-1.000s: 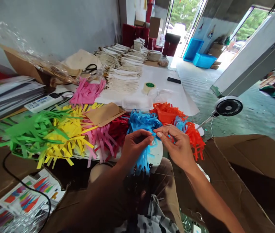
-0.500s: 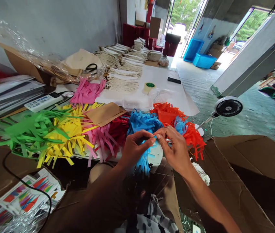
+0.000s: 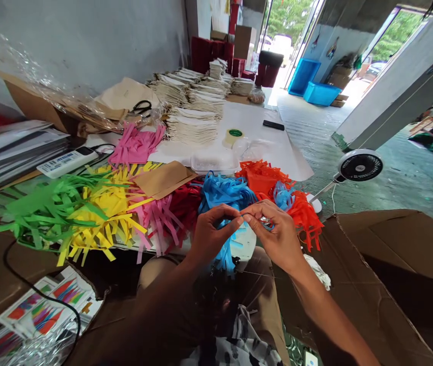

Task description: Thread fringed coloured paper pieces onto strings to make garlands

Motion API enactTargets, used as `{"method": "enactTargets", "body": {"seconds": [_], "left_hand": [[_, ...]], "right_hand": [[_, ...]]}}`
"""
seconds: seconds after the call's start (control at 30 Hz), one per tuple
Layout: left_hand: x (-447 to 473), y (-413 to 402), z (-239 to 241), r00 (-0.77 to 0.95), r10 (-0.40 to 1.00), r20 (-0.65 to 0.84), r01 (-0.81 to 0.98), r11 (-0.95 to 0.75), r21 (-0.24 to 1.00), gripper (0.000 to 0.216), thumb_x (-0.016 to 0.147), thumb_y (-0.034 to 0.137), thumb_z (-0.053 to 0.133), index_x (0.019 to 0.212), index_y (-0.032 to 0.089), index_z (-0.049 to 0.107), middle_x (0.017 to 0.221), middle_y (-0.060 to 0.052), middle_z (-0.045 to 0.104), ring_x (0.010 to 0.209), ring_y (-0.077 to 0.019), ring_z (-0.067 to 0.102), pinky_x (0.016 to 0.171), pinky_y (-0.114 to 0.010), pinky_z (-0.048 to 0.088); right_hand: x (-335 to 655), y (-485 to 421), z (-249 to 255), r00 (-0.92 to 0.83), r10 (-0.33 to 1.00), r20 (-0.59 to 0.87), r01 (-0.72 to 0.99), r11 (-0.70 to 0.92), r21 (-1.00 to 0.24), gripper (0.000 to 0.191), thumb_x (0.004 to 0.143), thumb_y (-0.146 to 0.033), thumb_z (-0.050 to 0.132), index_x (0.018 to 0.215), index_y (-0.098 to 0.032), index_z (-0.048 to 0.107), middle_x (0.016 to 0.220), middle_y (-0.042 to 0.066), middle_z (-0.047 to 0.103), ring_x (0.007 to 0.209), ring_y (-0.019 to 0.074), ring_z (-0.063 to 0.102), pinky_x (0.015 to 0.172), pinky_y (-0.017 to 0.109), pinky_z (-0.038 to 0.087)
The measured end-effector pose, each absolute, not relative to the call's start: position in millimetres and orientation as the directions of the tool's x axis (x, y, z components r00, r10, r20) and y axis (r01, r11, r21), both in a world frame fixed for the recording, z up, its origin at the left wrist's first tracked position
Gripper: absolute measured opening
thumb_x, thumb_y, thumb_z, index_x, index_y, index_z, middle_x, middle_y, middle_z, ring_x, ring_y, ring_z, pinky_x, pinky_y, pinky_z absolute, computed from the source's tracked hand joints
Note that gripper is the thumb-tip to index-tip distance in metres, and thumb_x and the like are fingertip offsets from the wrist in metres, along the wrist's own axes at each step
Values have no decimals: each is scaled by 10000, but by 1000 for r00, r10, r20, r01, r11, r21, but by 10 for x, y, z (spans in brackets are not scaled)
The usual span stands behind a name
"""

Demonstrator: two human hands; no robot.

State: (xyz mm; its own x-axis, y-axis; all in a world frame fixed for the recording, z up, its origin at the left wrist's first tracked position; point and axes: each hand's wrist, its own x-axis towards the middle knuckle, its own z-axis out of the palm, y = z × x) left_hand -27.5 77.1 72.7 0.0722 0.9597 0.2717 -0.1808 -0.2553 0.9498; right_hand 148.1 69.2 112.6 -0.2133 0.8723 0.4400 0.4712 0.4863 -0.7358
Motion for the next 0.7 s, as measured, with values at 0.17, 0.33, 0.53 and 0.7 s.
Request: {"method": "enactTargets", "body": {"seconds": [0.17, 0.33, 0.53, 0.7], "left_hand": [[-251, 790, 662, 122, 971, 208, -264, -170, 949, 156, 844, 315, 816, 846, 168, 764, 855, -29, 761, 798, -144, 683, 774, -253, 530], [-229, 808, 631, 127, 975, 182, -351, -127, 928, 351, 765, 279, 896, 1043, 201, 696, 866, 5, 748, 813, -137, 701, 774, -242, 543], [-228, 812, 629, 103, 958, 268, -335, -220, 916, 279, 790, 238, 880, 978, 198, 677, 921, 1, 716, 861, -118, 680, 833, -236, 544], [-225, 798, 652, 127, 958, 257, -331, -203, 921, 314, 787, 251, 889, 1002, 204, 666, 883, 8, 723, 840, -121, 695, 800, -232, 550]], "right_hand": [[1507, 687, 1098, -165, 918, 360, 413, 396, -820, 156, 949, -410, 757, 943, -260, 799, 904, 19, 742, 829, 185, 641, 758, 349, 511], [1564, 707, 1086, -105, 970, 221, 324, 244, -914, 196, 913, -445, 794, 942, -252, 810, 896, 18, 734, 816, 165, 639, 733, 311, 499], [1596, 715, 1025, -191, 976, 104, 223, 146, -964, 205, 855, -427, 858, 976, -264, 837, 886, 12, 753, 812, 151, 651, 733, 278, 497], [1592, 676, 983, -135, 976, 170, 214, 196, -957, 165, 887, -422, 830, 962, -276, 830, 899, 8, 753, 812, 148, 645, 722, 277, 488]]}}
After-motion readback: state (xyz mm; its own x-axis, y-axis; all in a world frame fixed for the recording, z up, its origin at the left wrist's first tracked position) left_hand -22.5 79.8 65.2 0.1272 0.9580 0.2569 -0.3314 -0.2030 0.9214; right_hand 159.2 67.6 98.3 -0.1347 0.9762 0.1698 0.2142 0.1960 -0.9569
